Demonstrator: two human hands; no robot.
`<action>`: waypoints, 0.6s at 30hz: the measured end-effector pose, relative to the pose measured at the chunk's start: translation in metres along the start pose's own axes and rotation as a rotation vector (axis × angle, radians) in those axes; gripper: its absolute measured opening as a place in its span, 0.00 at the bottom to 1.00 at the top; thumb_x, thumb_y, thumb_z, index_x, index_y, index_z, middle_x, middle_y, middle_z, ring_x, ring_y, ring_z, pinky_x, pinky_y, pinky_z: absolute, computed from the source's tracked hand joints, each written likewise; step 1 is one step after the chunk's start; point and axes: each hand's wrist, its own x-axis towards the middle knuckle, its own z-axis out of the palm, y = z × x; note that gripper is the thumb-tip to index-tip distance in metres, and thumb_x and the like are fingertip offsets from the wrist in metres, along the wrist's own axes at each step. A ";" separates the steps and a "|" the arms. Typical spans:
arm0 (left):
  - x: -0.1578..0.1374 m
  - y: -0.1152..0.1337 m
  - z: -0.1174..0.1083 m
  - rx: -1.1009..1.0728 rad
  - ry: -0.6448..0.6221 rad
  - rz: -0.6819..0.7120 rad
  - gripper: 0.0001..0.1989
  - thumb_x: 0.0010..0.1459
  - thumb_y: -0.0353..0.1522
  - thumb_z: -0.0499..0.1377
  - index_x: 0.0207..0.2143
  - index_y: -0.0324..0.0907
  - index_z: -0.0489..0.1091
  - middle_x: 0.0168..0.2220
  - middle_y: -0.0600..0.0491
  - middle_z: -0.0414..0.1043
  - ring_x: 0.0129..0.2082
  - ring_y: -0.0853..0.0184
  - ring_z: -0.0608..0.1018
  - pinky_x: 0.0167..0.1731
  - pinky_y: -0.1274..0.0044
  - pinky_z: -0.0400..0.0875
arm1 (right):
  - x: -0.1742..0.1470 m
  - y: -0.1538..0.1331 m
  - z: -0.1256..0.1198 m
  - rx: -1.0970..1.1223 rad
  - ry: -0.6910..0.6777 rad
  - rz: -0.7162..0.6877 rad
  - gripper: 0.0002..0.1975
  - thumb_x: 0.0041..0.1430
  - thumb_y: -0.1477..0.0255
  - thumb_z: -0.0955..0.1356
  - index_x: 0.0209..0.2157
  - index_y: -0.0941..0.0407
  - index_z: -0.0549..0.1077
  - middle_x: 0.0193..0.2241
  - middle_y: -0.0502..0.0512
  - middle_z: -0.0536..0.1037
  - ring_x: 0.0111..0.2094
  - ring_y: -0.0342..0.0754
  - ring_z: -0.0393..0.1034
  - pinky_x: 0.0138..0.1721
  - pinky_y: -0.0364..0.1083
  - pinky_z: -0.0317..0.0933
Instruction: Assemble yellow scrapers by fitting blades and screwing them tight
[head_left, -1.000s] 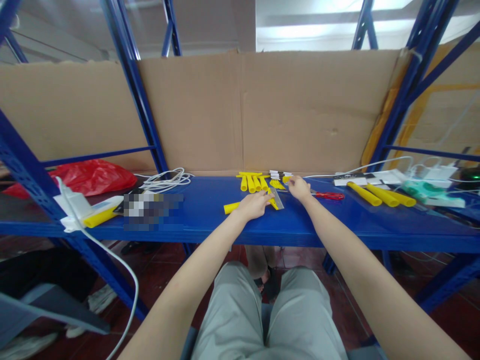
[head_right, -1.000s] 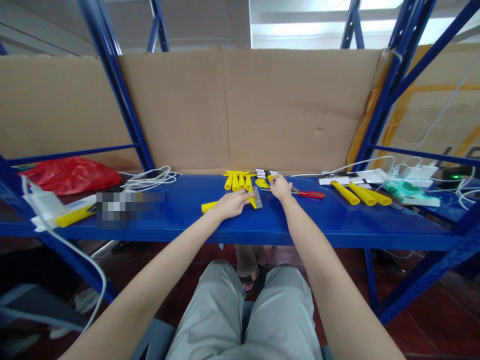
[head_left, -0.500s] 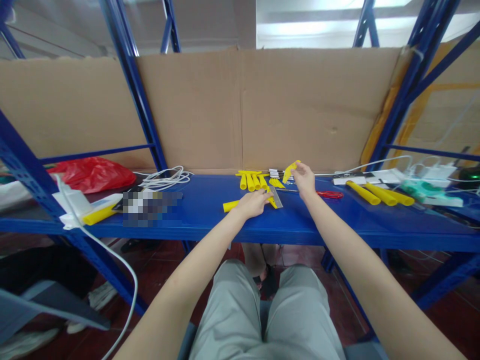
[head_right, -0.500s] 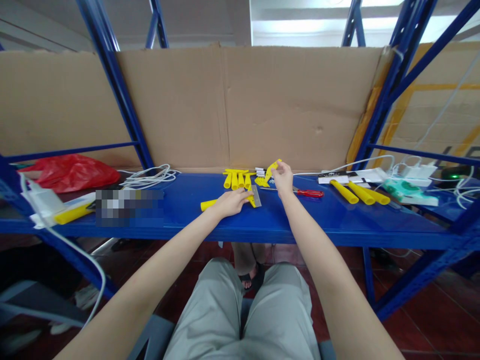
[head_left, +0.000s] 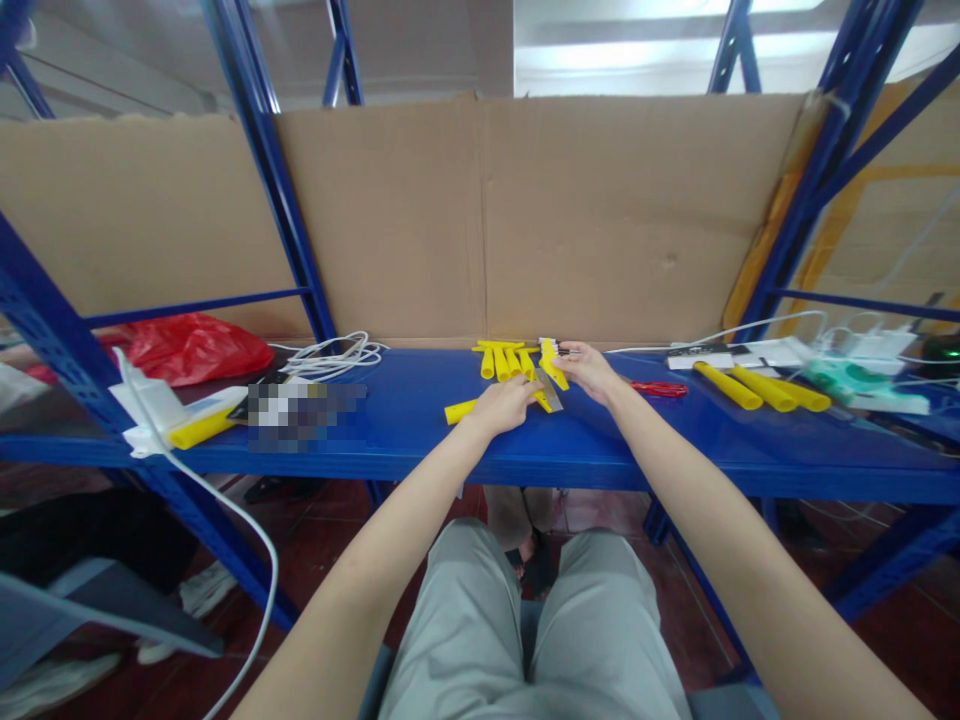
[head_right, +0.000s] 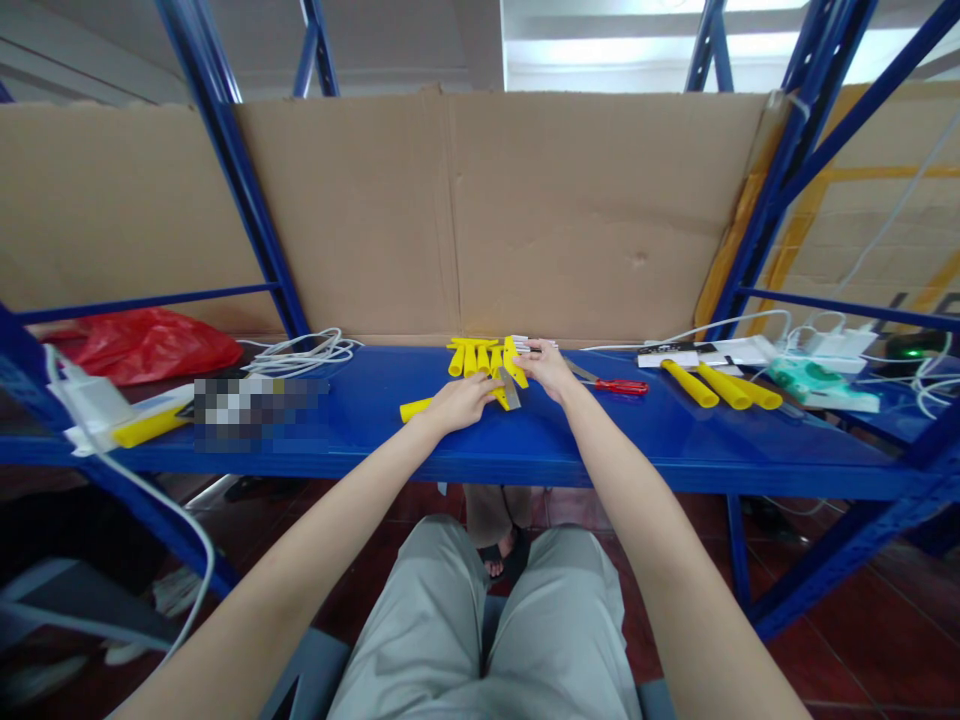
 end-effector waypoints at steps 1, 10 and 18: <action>0.000 0.000 0.000 0.000 0.001 -0.006 0.19 0.66 0.33 0.47 0.57 0.48 0.65 0.54 0.46 0.68 0.50 0.61 0.74 0.48 0.72 0.69 | -0.002 0.000 0.001 -0.017 -0.025 0.020 0.18 0.47 0.81 0.71 0.41 0.57 0.69 0.25 0.48 0.76 0.27 0.41 0.72 0.32 0.42 0.68; 0.000 -0.002 -0.001 0.010 -0.012 -0.052 0.19 0.65 0.33 0.48 0.57 0.48 0.65 0.54 0.46 0.68 0.50 0.60 0.74 0.48 0.71 0.70 | -0.003 0.006 0.011 -0.204 -0.055 0.049 0.10 0.47 0.83 0.70 0.33 0.59 0.73 0.23 0.48 0.75 0.25 0.40 0.70 0.32 0.42 0.67; 0.000 -0.002 -0.003 0.012 -0.003 -0.091 0.19 0.66 0.33 0.46 0.56 0.47 0.66 0.51 0.45 0.69 0.47 0.59 0.75 0.46 0.70 0.70 | -0.009 0.003 0.013 -0.303 -0.144 0.041 0.07 0.53 0.78 0.69 0.23 0.57 0.69 0.14 0.45 0.67 0.14 0.38 0.57 0.17 0.38 0.55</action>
